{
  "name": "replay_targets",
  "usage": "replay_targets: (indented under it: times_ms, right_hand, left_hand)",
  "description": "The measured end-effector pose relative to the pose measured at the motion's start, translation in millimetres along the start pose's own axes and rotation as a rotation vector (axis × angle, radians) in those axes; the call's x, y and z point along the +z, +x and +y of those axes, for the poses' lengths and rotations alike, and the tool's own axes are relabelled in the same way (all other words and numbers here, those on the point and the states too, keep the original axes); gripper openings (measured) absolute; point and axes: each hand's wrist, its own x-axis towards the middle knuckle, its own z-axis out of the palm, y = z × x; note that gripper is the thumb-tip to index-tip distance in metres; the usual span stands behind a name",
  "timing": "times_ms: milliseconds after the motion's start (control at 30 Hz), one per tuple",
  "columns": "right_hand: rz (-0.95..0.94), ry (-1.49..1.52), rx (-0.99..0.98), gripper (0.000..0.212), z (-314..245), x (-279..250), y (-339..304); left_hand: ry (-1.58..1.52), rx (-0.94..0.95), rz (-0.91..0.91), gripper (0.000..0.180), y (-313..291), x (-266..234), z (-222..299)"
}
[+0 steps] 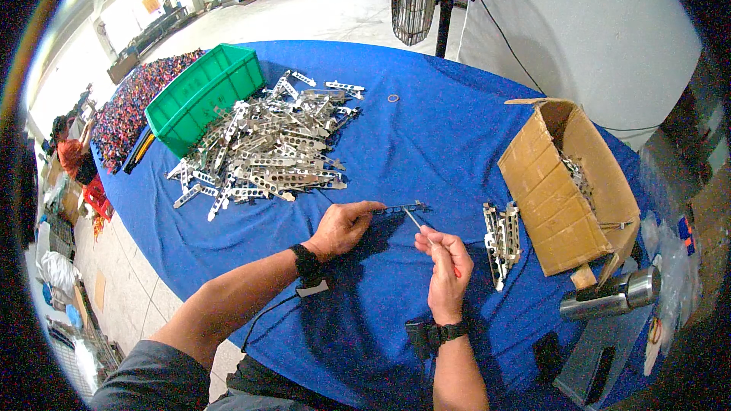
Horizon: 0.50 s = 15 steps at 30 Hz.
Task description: The person is assembling small metal components using a pointed tool on a blue table surface.
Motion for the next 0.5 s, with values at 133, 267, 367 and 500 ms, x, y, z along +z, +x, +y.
replay_targets:
  times_ms: [133,267,367,500]
  right_hand:
    - [0.033,-0.005,0.017,0.014,1.7,-0.7,0.3]
    - [0.017,-0.011,-0.007,0.018,1.3,1.0,0.1]
    - [0.053,0.005,-0.008,0.018,1.9,3.6,1.3]
    - [-0.005,0.018,0.004,0.017,2.8,-2.4,1.4]
  left_hand:
    - [-0.009,-0.029,-0.012,0.025,0.0,-2.5,1.9]
    - [-0.025,-0.018,-0.014,0.026,-0.6,-2.0,0.3]
    - [-0.051,-0.033,-0.019,0.026,-0.6,-1.5,0.4]
    - [-0.041,-0.043,-0.017,0.027,-0.3,-0.9,0.7]
